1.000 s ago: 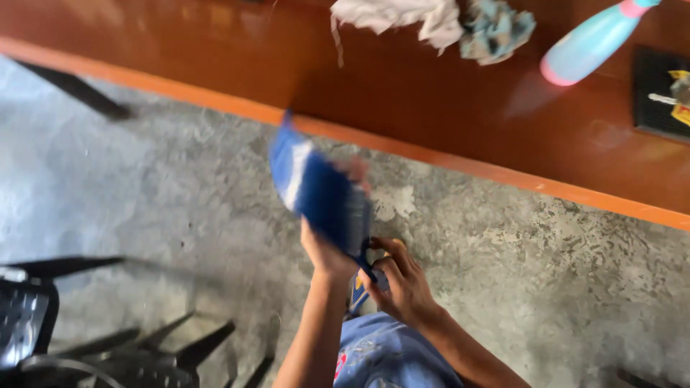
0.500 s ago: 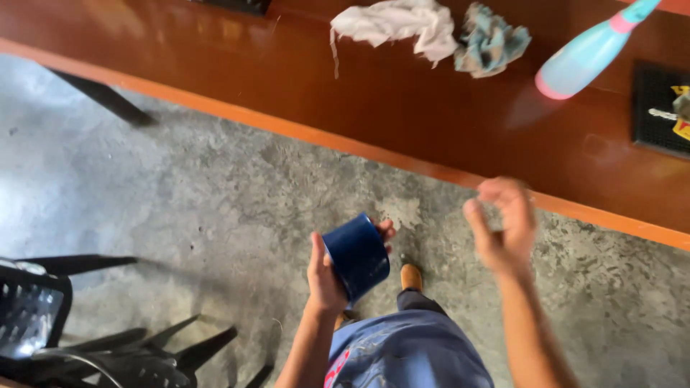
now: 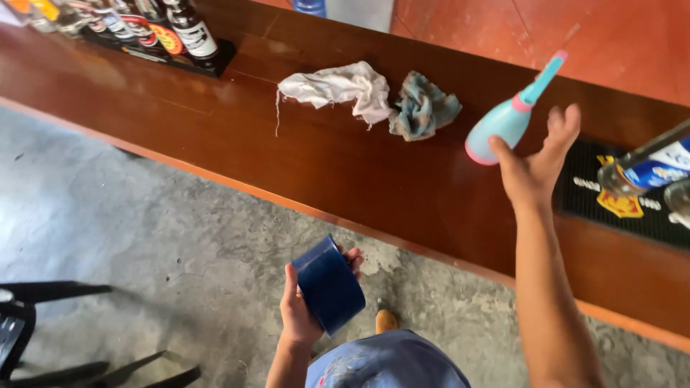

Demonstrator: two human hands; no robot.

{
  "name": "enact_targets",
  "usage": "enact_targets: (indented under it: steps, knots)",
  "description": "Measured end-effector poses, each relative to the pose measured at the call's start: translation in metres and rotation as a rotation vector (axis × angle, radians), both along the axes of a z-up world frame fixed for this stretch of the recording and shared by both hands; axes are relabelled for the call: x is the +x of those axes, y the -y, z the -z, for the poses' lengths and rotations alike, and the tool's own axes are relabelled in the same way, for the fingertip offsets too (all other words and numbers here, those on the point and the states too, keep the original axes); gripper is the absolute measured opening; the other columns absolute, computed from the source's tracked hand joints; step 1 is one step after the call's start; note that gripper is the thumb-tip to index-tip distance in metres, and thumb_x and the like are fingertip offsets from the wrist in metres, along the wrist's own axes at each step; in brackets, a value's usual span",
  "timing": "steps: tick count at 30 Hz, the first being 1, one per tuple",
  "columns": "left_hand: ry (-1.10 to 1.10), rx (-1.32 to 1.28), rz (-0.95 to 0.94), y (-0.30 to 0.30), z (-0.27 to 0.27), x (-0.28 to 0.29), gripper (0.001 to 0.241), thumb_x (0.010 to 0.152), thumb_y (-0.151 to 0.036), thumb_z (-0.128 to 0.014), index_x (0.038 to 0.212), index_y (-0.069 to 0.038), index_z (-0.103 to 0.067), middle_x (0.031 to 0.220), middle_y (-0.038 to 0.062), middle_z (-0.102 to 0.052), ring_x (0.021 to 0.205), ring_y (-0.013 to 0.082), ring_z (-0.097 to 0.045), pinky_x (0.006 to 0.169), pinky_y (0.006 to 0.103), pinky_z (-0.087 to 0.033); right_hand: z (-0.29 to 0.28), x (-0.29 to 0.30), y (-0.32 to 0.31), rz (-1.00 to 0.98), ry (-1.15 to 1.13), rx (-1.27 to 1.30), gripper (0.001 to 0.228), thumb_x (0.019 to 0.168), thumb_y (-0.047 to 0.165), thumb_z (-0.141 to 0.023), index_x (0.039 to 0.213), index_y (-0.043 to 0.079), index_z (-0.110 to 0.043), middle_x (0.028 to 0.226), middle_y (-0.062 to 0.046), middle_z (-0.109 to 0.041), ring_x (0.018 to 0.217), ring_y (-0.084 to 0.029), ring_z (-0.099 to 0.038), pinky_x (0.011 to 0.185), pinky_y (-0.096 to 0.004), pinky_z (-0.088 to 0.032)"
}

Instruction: Spraying and wiping down a bar mat, bar counter, and a dining table in a restaurant.

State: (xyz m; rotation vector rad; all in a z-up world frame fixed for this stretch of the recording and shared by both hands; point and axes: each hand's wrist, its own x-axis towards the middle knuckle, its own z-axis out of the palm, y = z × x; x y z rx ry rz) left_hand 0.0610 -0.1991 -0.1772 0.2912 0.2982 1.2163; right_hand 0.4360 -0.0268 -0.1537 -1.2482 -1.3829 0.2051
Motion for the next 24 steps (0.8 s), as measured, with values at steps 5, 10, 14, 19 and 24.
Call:
enact_targets:
  steps: [5, 10, 14, 19, 24]
  knots:
    - [-0.008, -0.041, -0.052, 0.004, 0.018, 0.012, 0.087, 0.099, -0.065, -0.041, 0.146, 0.008, -0.047, 0.146, 0.027, -0.056, 0.136, 0.0375, -0.055, 0.116, 0.0464, -0.04, 0.007, 0.023, -0.071, -0.042, 0.021, -0.066, 0.104, 0.097, 0.002, -0.086, 0.161, 0.014, -0.005, 0.155, -0.033, -0.041, 0.132, -0.041, -0.056, 0.107, -0.047, -0.052]
    - [-0.041, 0.002, -0.183, 0.016, 0.003, 0.016, 0.088, 0.1, -0.064, -0.036, 0.149, 0.009, -0.04, 0.143, 0.029, -0.056, 0.132, 0.0384, -0.057, 0.111, 0.0451, -0.046, -0.009, 0.012, -0.088, -0.198, -0.2, -0.088, 0.05, 0.109, 0.013, -0.068, 0.149, 0.001, -0.04, 0.106, -0.012, -0.062, 0.085, -0.023, -0.064, 0.078, -0.036, -0.067]
    - [0.029, -0.022, -0.215, 0.016, 0.003, 0.001, 0.083, 0.1, -0.062, -0.042, 0.145, 0.007, -0.046, 0.143, 0.029, -0.056, 0.135, 0.0396, -0.054, 0.116, 0.0453, -0.04, -0.079, -0.048, -0.023, -0.326, -0.143, -0.114, 0.033, 0.117, 0.018, -0.052, 0.141, -0.003, -0.047, 0.123, -0.013, -0.056, 0.074, -0.027, -0.063, 0.073, -0.033, -0.055]
    - [-0.042, -0.003, -0.296, 0.017, -0.012, -0.028, 0.078, 0.1, -0.063, -0.041, 0.139, 0.004, -0.052, 0.142, 0.027, -0.058, 0.132, 0.0366, -0.056, 0.11, 0.0425, -0.047, -0.132, -0.143, 0.067, -0.566, 0.087, -0.14, 0.057, 0.091, -0.016, -0.055, 0.144, -0.006, -0.036, 0.118, -0.022, -0.06, 0.098, -0.029, -0.065, 0.088, -0.038, -0.054]
    - [-0.009, -0.082, -0.43, 0.013, -0.018, -0.063, 0.089, 0.096, -0.069, -0.043, 0.145, 0.005, -0.052, 0.143, 0.034, -0.055, 0.138, 0.0468, -0.051, 0.117, 0.0538, -0.042, -0.083, -0.232, 0.122, -0.928, 0.104, -0.549, 0.03, 0.079, 0.016, -0.071, 0.108, 0.011, -0.073, 0.097, -0.011, -0.076, 0.089, -0.028, -0.077, 0.084, -0.043, -0.06]
